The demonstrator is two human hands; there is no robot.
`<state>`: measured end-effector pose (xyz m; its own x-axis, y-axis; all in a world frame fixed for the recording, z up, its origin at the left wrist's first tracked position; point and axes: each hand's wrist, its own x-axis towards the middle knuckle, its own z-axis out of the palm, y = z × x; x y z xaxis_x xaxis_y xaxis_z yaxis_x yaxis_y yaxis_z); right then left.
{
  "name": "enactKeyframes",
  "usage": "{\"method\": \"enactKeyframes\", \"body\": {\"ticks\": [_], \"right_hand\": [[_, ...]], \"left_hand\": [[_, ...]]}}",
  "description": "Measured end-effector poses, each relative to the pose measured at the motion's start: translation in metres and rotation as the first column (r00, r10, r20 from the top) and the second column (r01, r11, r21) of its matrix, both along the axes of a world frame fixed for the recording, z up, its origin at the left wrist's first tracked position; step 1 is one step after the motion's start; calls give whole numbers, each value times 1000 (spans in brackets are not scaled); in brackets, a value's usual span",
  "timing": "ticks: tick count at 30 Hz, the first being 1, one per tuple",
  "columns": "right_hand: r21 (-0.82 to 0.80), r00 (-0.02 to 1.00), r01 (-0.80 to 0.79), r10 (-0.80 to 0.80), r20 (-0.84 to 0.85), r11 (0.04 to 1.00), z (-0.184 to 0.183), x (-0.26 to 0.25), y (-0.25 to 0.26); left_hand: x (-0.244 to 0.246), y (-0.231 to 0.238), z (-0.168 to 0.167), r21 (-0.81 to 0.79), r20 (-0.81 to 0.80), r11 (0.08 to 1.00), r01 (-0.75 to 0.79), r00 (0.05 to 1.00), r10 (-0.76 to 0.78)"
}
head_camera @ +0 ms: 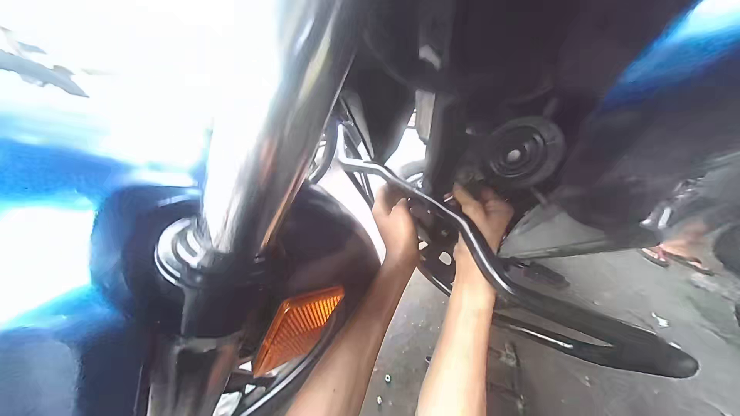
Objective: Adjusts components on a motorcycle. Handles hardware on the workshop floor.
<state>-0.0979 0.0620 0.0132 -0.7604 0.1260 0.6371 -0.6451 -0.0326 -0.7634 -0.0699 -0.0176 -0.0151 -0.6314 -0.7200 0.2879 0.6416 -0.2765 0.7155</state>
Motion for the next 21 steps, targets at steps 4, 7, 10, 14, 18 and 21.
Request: {"method": "enactKeyframes", "body": {"ticks": [4, 7, 10, 14, 18, 21], "right_hand": [[96, 997, -32, 39, -68, 995, -2, -3, 6], [121, 991, 17, -1, -132, 992, -9, -17, 10], [198, 999, 38, -44, 23, 979, 6, 27, 8], [313, 991, 81, -109, 72, 946, 8, 25, 13], [295, 999, 41, -42, -3, 955, 1, 10, 16], [252, 980, -93, 133, -148, 963, -20, -24, 27]], "left_hand": [[-6, 1, 2, 107, 22, 994, 2, 1000, -5], [-7, 1, 1, 149, 6, 989, 11, 1000, -12], [-7, 2, 1, 194, -19, 980, 35, 999, -32], [-4, 1, -1, 193, -21, 979, 70, 997, -68], [-6, 2, -1, 203, -19, 977, 67, 998, -64], [-8, 1, -2, 203, -28, 977, 65, 998, -61]]}}
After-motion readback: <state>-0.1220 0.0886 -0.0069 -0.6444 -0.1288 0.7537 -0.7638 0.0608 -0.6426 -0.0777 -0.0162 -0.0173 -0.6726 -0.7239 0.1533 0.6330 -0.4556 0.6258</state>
